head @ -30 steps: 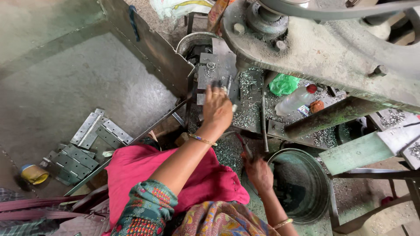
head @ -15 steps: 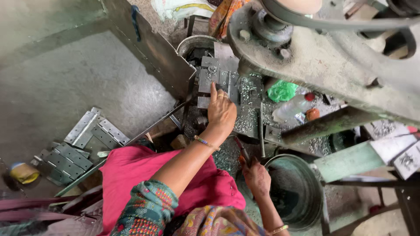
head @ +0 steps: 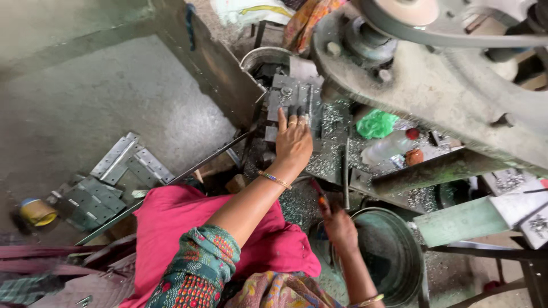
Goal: The person picks up metal hinges from a container one by one, places them into a drilling machine jig, and uses a hand lever to lower the drill bit into the pre-marked holes.
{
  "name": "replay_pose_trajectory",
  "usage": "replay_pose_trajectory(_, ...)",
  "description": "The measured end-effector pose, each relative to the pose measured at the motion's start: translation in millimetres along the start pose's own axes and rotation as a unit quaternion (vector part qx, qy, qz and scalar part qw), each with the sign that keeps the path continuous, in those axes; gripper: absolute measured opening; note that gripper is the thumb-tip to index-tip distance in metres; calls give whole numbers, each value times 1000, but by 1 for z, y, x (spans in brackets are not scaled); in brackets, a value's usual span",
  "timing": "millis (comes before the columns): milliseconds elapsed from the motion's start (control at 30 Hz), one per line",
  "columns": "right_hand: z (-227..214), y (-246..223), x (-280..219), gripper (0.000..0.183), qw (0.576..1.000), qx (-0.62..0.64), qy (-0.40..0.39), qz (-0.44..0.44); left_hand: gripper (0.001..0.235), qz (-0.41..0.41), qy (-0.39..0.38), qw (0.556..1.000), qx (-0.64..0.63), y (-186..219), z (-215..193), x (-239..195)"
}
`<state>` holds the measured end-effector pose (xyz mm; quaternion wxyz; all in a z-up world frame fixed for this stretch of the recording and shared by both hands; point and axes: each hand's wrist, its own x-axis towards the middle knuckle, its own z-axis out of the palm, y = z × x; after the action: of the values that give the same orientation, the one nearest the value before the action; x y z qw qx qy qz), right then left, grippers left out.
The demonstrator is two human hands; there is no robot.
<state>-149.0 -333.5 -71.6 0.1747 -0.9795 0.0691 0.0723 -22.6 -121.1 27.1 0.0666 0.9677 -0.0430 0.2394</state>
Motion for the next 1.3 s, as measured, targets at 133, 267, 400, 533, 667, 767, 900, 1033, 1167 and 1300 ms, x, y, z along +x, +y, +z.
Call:
replay_pose_trajectory(133, -39, -6, 38, 57, 997, 1, -60, -38, 28, 5, -164, 986, 32, -7, -12, 21)
replay_pose_trajectory(267, -40, -19, 25, 62, 997, -57, -29, -35, 30, -12, -187, 979, 79, -15, -26, 50)
replay_pose_trajectory(400, -10, -18, -21, 67, 998, 29, -20, 58, 29, -10, -174, 981, 83, -4, -29, 33)
replay_pose_trajectory(533, -43, -34, -6, 67, 998, 60, -7, 9, 20, 18, -133, 991, 15, -3, -25, 13)
replay_pose_trajectory(667, -106, -73, 3, 58, 980, 107, 155, -65, 21, 7, -75, 997, -19, -7, -17, 30)
replay_pose_trajectory(767, -138, -105, -9, 47, 942, 60, 281, -174, 28, -76, -44, 992, -91, -19, -13, 35)
replay_pose_trajectory(900, -147, -116, -6, 44, 924, 39, 298, -236, 35, -112, 210, 966, -96, -75, 1, -12)
replay_pose_trajectory(1033, -134, -93, 8, 47, 922, 5, 315, -226, 27, -353, 56, 921, -157, -202, 24, -127)
replay_pose_trajectory(1167, -131, -92, 9, 44, 929, -51, 307, -199, 68, -549, -221, 773, 229, -305, 45, -208)
replay_pose_trajectory(1300, -137, -103, -6, 35, 923, -46, 321, -206, 64, -579, -139, 796, 110, -320, 65, -203)
